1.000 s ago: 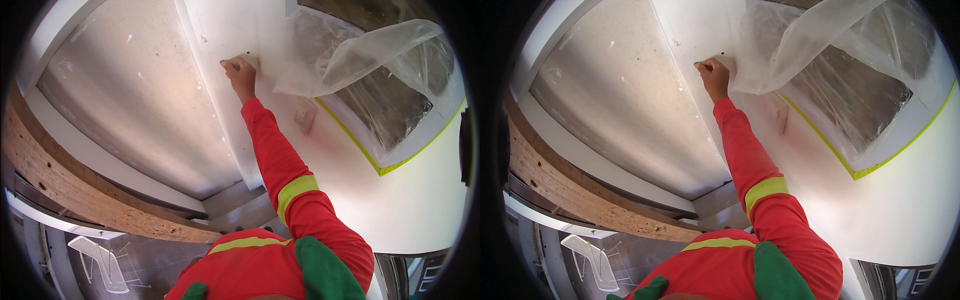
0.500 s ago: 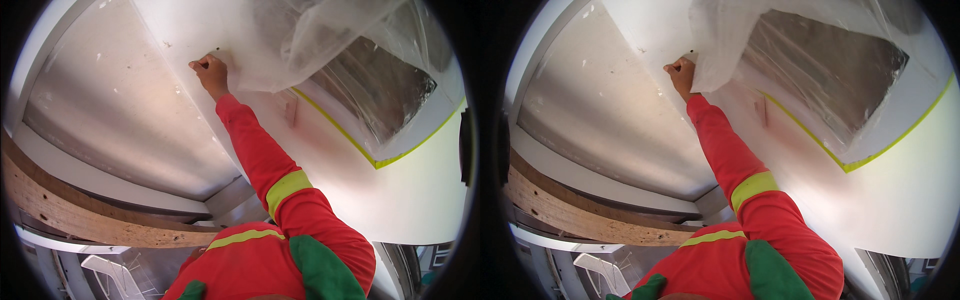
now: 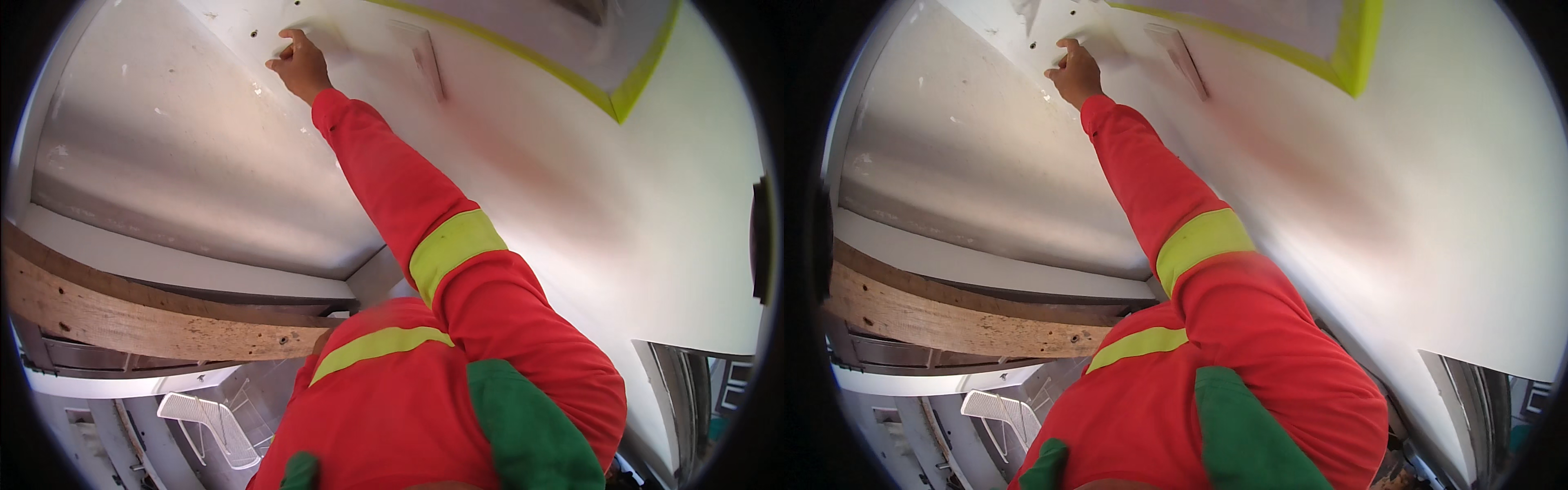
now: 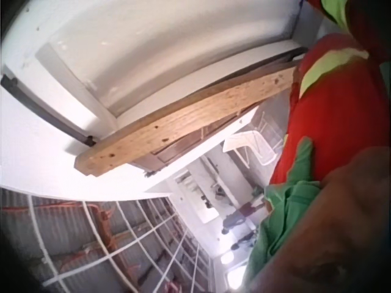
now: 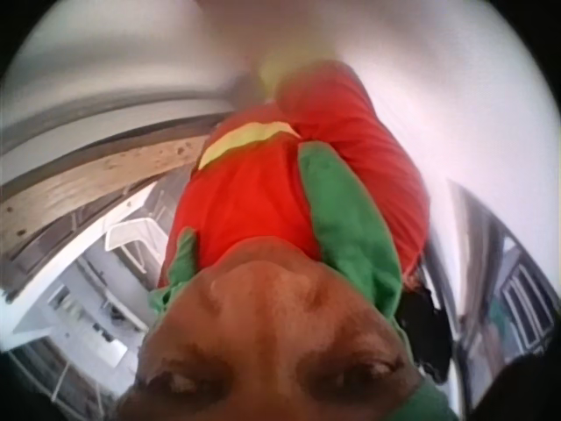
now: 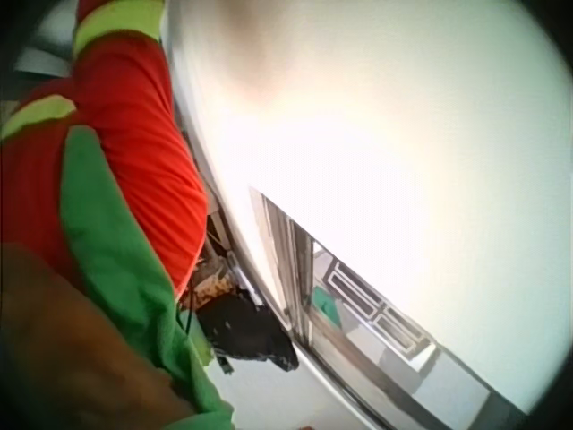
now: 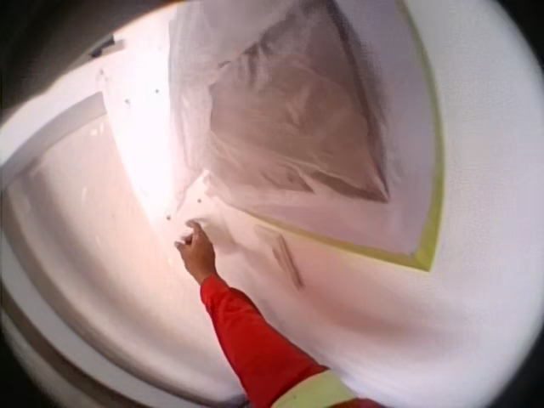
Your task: The person positions a white wall panel against a wall and uses a screwdriver to drive screws into pre-drilled holes to secure it. The person repeatedly retrieves screws from a nearby surface and fastens them into the panel.
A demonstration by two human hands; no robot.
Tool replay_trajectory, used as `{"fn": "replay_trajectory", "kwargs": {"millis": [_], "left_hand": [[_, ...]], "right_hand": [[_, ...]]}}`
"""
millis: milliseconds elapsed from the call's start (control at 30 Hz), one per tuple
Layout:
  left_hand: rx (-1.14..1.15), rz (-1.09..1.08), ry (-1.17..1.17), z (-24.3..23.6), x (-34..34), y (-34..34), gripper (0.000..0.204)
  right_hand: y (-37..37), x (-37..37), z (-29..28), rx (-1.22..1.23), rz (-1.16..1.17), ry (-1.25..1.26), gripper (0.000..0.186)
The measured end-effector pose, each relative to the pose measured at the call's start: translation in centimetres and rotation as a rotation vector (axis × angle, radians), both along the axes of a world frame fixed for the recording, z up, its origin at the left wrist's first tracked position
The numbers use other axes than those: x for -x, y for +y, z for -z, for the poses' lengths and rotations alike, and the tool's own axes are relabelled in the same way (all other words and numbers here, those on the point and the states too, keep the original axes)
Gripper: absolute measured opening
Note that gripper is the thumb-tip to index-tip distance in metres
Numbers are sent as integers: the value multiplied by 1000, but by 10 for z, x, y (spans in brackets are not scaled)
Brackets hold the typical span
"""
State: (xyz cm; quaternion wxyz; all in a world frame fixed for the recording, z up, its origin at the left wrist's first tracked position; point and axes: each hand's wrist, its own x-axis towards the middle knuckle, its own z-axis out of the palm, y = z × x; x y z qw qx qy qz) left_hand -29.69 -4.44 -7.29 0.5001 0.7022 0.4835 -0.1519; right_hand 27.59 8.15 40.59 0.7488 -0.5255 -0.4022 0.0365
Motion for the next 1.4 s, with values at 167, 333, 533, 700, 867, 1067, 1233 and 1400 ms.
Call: {"fn": "replay_trajectory", "kwargs": {"millis": [167,333,533,700,867,1067,1233,1400], "left_hand": [[-36,42,54,3,12,-26,33],[-41,65,80,-2,18,-42,33],[-30,118,69,-3,16,-41,33],[-4,384,65,-11,-29,35,34],[173,632,57,35,-53,52,34],[275,1029,33,46,-155,52,34],[296,1244,-36,40,-236,36,38],[442,1151,70,33,-276,6,40]], "right_hand": [[-8,-1,5,72,42,-55,105],[-9,-21,-10,262,163,-304,113],[-27,-4,-10,419,224,-365,86],[-35,55,171,300,177,-500,18],[-262,228,376,925,-263,-344,45],[-571,339,376,1026,282,518,30],[-704,506,303,928,1334,1036,28],[-795,644,340,1051,2005,969,17]]}}
